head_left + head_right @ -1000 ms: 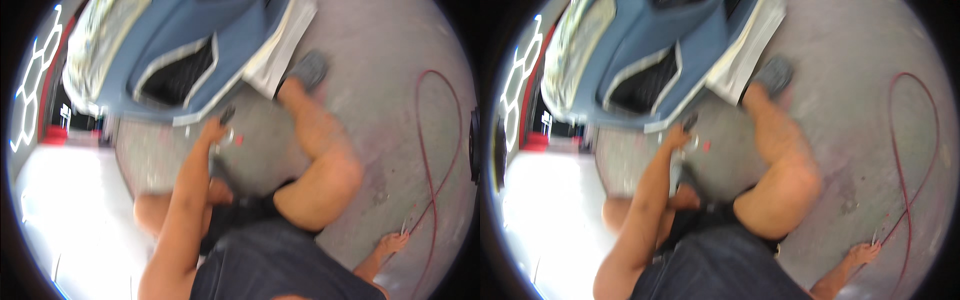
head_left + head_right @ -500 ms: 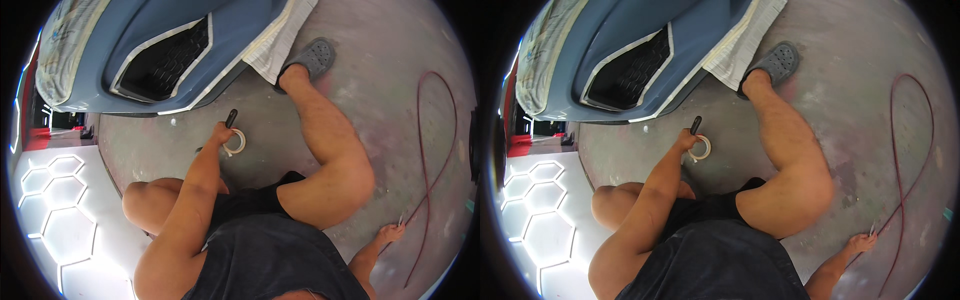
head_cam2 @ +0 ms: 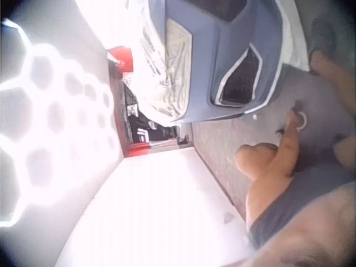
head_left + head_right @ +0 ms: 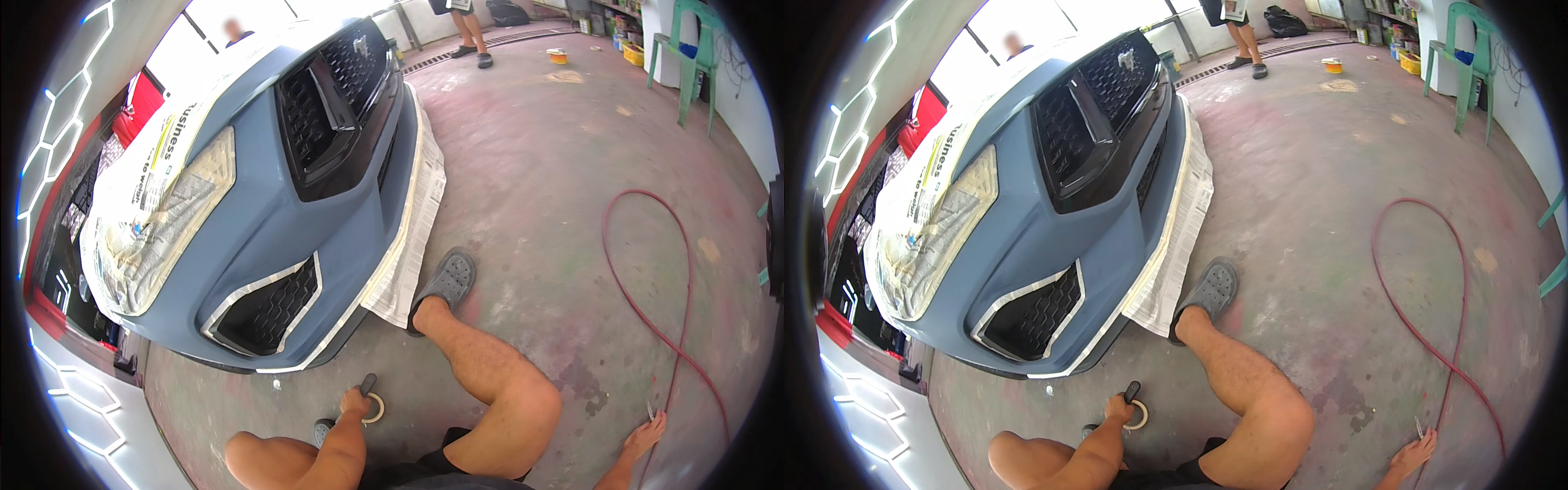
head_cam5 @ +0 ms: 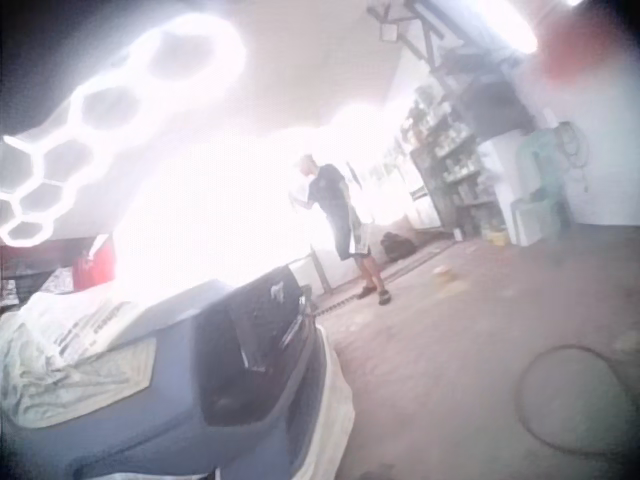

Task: The person applies masking tape along the lower edge of a car bumper, smoothing each strip by hand. They repeatedly tear off tape, align it to the bumper edge, and press it down, working along the front bumper area.

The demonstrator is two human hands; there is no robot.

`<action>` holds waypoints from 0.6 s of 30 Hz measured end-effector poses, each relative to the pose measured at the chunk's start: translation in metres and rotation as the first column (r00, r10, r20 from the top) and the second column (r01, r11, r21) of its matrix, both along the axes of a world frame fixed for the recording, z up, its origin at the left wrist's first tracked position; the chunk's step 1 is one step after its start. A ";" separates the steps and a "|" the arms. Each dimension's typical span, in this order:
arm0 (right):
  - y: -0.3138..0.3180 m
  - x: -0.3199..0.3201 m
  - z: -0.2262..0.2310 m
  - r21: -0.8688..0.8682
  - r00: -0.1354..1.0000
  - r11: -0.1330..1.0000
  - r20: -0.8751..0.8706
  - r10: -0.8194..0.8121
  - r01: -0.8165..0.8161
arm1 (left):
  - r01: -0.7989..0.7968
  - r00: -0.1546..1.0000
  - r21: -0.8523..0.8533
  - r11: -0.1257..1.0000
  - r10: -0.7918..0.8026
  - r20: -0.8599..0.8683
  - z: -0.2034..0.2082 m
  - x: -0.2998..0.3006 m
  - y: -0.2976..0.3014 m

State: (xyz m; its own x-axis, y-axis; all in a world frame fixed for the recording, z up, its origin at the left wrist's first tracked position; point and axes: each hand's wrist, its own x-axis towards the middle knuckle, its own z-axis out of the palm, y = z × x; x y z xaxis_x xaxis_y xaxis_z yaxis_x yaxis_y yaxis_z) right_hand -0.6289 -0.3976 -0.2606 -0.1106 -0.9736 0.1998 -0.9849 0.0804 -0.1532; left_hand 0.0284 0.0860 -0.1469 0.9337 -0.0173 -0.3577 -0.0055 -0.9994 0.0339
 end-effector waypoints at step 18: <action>0.001 -0.012 -0.011 0.009 1.000 1.000 0.012 -0.022 0.022 | 0.099 0.964 -0.468 0.878 -0.202 -0.175 0.059 0.029 -0.083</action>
